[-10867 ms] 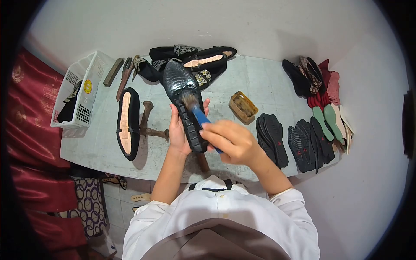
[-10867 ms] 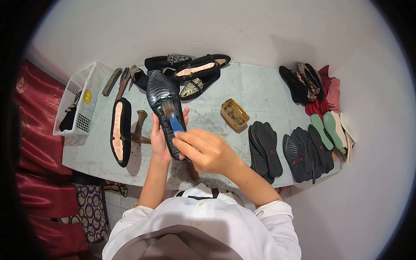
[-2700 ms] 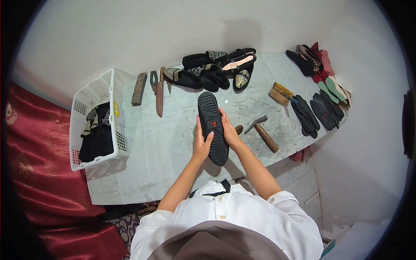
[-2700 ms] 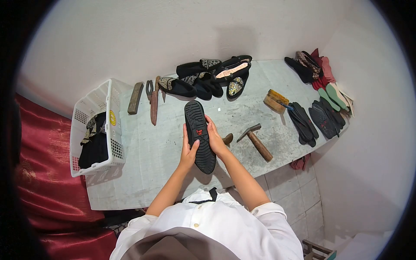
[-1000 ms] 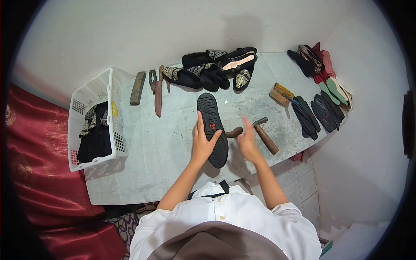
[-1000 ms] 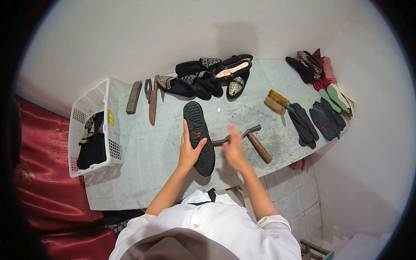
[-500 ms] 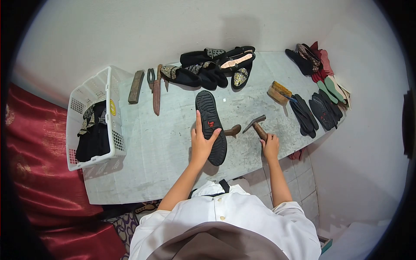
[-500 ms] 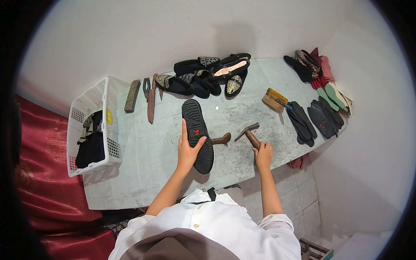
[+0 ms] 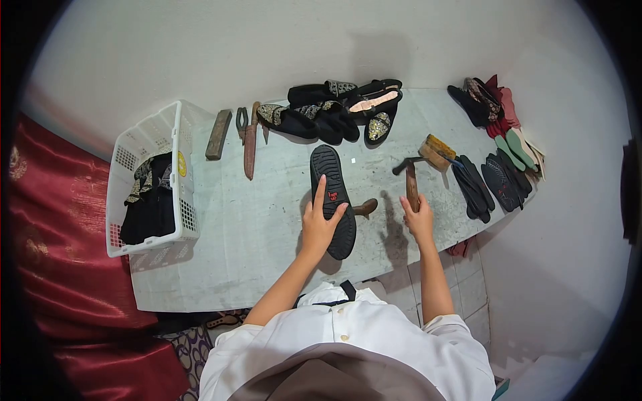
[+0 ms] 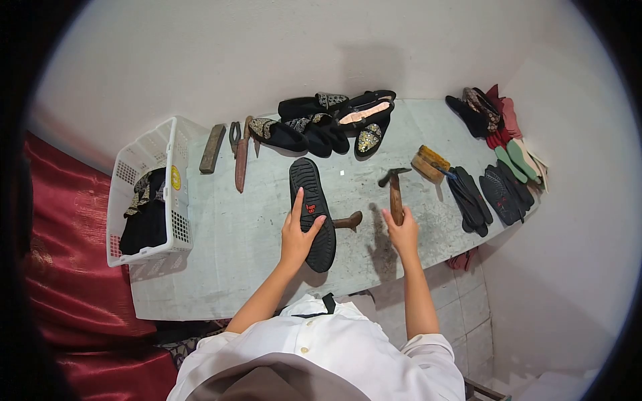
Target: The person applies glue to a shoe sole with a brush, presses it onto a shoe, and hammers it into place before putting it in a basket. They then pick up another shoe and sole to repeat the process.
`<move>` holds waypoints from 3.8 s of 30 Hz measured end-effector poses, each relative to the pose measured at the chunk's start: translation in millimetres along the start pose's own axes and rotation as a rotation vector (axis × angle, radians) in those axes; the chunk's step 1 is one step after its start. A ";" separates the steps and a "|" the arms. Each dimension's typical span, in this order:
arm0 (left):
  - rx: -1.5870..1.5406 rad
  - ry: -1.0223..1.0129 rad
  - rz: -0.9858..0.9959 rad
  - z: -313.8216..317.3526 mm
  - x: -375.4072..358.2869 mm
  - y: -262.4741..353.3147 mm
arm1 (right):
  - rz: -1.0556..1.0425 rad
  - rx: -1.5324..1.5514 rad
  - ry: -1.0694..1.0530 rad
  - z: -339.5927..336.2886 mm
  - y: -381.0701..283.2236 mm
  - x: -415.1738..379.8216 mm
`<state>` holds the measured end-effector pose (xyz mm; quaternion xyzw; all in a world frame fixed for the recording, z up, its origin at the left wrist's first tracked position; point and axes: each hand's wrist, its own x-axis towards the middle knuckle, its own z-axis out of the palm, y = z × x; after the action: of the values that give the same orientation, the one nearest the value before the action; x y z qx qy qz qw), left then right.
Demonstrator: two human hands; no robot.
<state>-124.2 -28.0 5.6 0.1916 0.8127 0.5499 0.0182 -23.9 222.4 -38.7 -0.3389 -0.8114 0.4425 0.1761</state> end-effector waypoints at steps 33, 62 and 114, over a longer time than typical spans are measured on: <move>-0.021 0.012 0.031 -4.5 3.0 7.8 | -0.571 -0.142 -0.106 61.5 -143.0 -30.1; -0.072 -0.001 0.046 -3.3 5.2 5.2 | -0.417 0.073 -0.151 35.6 -145.6 -44.1; -0.056 -0.015 0.043 -3.4 6.8 0.7 | -0.551 -0.071 -0.046 46.1 -125.0 -67.8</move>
<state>-131.1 -28.5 8.8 0.2128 0.7926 0.5711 0.0179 -52.1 99.6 41.7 -0.1013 -0.8916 0.3570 0.2594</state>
